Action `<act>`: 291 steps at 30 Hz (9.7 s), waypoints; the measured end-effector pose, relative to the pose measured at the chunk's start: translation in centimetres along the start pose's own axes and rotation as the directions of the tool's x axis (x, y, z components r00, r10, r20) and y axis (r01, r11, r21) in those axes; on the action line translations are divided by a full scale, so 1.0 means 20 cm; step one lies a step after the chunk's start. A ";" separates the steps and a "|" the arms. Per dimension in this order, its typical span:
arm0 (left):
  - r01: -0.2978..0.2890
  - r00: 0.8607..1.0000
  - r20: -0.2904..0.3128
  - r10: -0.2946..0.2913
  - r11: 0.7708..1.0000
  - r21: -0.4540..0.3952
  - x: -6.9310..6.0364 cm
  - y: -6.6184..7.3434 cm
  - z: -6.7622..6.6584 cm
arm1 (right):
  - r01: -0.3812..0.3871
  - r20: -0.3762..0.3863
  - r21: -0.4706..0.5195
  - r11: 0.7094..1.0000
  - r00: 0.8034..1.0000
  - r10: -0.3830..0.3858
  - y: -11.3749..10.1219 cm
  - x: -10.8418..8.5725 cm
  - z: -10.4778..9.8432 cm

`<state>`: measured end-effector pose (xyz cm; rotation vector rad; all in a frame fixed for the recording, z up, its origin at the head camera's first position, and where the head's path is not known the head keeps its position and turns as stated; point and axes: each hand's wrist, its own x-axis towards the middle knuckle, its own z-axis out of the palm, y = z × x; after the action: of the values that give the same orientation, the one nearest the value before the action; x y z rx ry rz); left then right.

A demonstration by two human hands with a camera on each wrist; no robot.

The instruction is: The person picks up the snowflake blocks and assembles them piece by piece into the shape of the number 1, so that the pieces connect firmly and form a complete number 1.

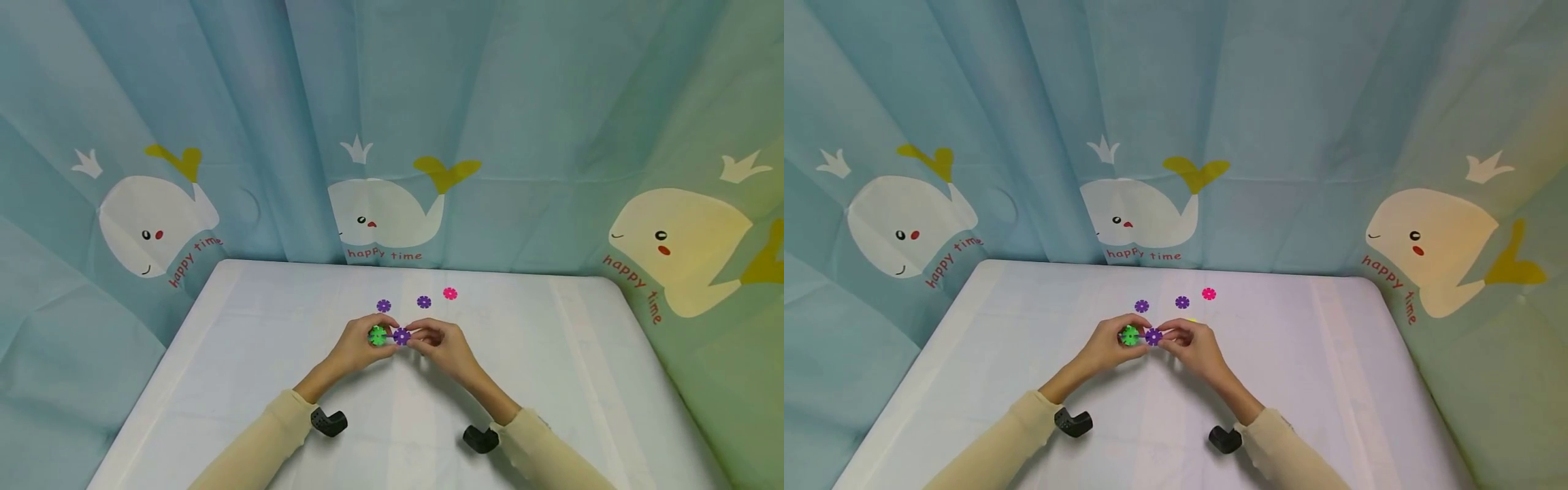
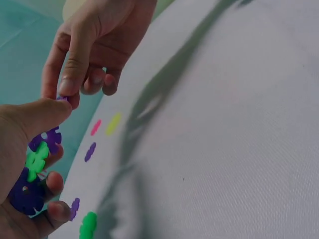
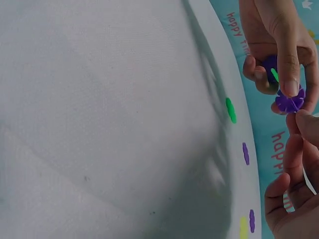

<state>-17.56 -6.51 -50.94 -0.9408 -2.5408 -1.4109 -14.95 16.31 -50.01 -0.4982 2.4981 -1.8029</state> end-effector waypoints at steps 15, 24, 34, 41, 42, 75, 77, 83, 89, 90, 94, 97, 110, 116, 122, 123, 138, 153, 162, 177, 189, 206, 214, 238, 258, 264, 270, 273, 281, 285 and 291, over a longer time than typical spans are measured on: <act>-0.058 0.998 -0.029 0.058 0.998 0.021 -0.03 -0.01 0.00 | -0.031 0.018 -0.021 0.999 0.999 0.031 0.02 0.00 0.05; -0.013 0.998 -0.058 0.015 0.999 0.039 -0.09 -0.07 -0.05 | 0.023 -0.047 -0.005 1.000 0.999 -0.023 0.05 -0.06 -0.09; 0.023 0.992 -0.124 -0.016 0.998 0.059 -0.15 -0.16 -0.15 | 0.017 -0.112 -0.109 0.994 0.993 -0.030 0.11 -0.10 -0.27; 0.028 0.989 -0.144 -0.018 0.997 0.067 -0.19 -0.19 -0.19 | 0.005 -0.126 -0.198 0.980 0.992 -0.031 0.12 -0.09 -0.31; 0.031 0.989 -0.147 -0.021 0.997 0.065 -0.19 -0.19 -0.20 | 0.011 -0.122 -0.220 0.975 0.992 -0.039 0.12 -0.08 -0.31; 0.059 0.991 -0.124 -0.050 0.996 0.066 -0.17 -0.18 -0.20 | 0.021 0.160 -0.542 0.840 0.984 0.079 0.19 0.20 -0.30; 0.050 0.991 -0.125 -0.041 0.996 0.069 -0.16 -0.18 -0.20 | 0.024 0.164 -0.540 0.841 0.983 0.077 0.19 0.20 -0.30; 0.047 0.990 -0.134 -0.037 0.996 0.078 -0.16 -0.17 -0.20 | 0.045 0.200 -0.532 0.845 0.977 0.074 0.17 0.21 -0.31; 0.044 0.990 -0.134 -0.035 0.997 0.070 -0.16 -0.16 -0.20 | 0.037 0.219 -0.507 0.861 0.972 0.087 0.14 0.21 -0.31; 0.043 0.990 -0.134 -0.034 0.997 0.071 -0.16 -0.16 -0.20 | 0.031 0.214 -0.509 0.860 0.973 0.091 0.15 0.21 -0.31; 0.034 0.991 -0.130 -0.025 0.997 0.074 -0.15 -0.16 -0.20 | 0.019 0.186 -0.511 0.859 0.979 0.089 0.17 0.18 -0.29; 0.031 0.992 -0.124 -0.022 0.997 0.075 -0.15 -0.16 -0.20 | 0.014 0.159 -0.514 0.858 0.984 0.079 0.18 0.17 -0.29; 0.015 0.993 -0.117 -0.005 0.997 0.079 -0.13 -0.16 -0.19 | 0.021 0.078 -0.510 0.860 0.997 0.022 0.22 0.13 -0.29; 0.043 0.997 -0.066 -0.038 0.996 0.075 -0.10 -0.14 -0.19 | 0.014 0.086 -0.475 0.880 0.996 0.031 0.19 0.12 -0.30; 0.047 0.999 -0.022 -0.045 0.997 0.068 -0.05 -0.11 -0.20 | 0.001 0.102 -0.410 0.912 0.994 0.045 0.11 0.11 -0.31; 0.050 0.999 -0.018 -0.049 0.997 0.065 -0.04 -0.11 -0.20 | 0.003 0.100 -0.399 0.917 0.994 0.040 0.10 0.11 -0.32; 0.096 0.994 0.041 -0.098 0.995 0.042 0.07 0.00 -0.19 | 0.022 -0.028 -0.183 0.983 0.999 -0.028 -0.05 0.03 -0.37; 0.119 0.988 0.092 -0.121 0.992 0.026 0.10 0.07 -0.20 | 0.086 -0.061 -0.054 0.995 0.994 -0.090 -0.25 -0.02 -0.28; 0.122 0.985 0.119 -0.123 0.992 0.014 0.11 0.11 -0.19 | 0.116 -0.070 -0.088 0.989 0.990 -0.122 -0.19 0.01 -0.18; 0.114 0.984 0.136 -0.112 0.993 -0.005 0.11 0.11 -0.17 | 0.162 -0.057 -0.192 0.968 0.983 -0.176 -0.12 0.03 -0.11; 0.162 0.978 0.143 -0.154 0.985 -0.052 0.12 0.12 -0.16 | 0.213 -0.090 -0.149 0.966 0.969 -0.228 -0.08 0.02 -0.07; 0.237 0.960 0.180 -0.216 0.966 -0.102 0.13 0.12 -0.15 | 0.195 -0.176 -0.148 0.970 0.960 -0.220 -0.10 0.04 -0.02; 0.271 0.953 0.171 -0.250 0.956 -0.114 0.13 0.11 -0.13 | 0.180 -0.159 -0.149 0.972 0.966 -0.203 -0.28 0.00 -0.01; 0.353 0.922 0.256 -0.291 0.904 -0.243 0.11 0.08 -0.16 | 0.212 -0.095 -0.188 0.959 0.968 -0.233 -0.05 0.02 -0.06; 0.024 0.986 0.166 -0.021 1.000 -0.016 0.08 0.07 -0.11 | 0.058 -0.010 -0.024 0.998 0.998 -0.059 -0.01 0.01 -0.05; -0.004 0.991 0.136 -0.007 0.997 0.080 0.07 0.06 -0.09 | 0.019 -0.008 -0.004 1.000 1.000 -0.019 0.01 0.01 -0.03; -0.022 0.996 0.093 0.009 0.990 0.137 0.06 0.05 -0.08 | -0.019 -0.007 -0.008 1.000 1.000 0.019 -0.01 0.01 -0.01; -0.024 0.997 0.083 0.012 0.990 0.140 0.06 0.05 -0.08 | -0.022 -0.006 -0.015 1.000 1.000 0.022 -0.05 0.00 -0.01; 0.001 0.998 0.062 -0.009 0.992 0.129 0.02 0.00 -0.12 | -0.003 0.004 -0.036 0.999 1.000 0.003 -0.20 -0.03 -0.03; 0.050 0.998 0.036 -0.054 0.993 0.104 -0.03 -0.06 -0.16 | -0.002 -0.001 -0.055 0.998 1.000 0.002 -0.19 -0.04 -0.05; 0.094 0.996 -0.013 -0.093 0.991 0.095 -0.11 -0.14 -0.24 | -0.011 0.009 -0.101 0.995 1.000 0.012 -0.02 -0.03 -0.09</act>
<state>-18.31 -12.42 -51.02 -0.8095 -2.6517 -1.2996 -14.68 17.93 -49.15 -0.4939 2.5903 -1.6726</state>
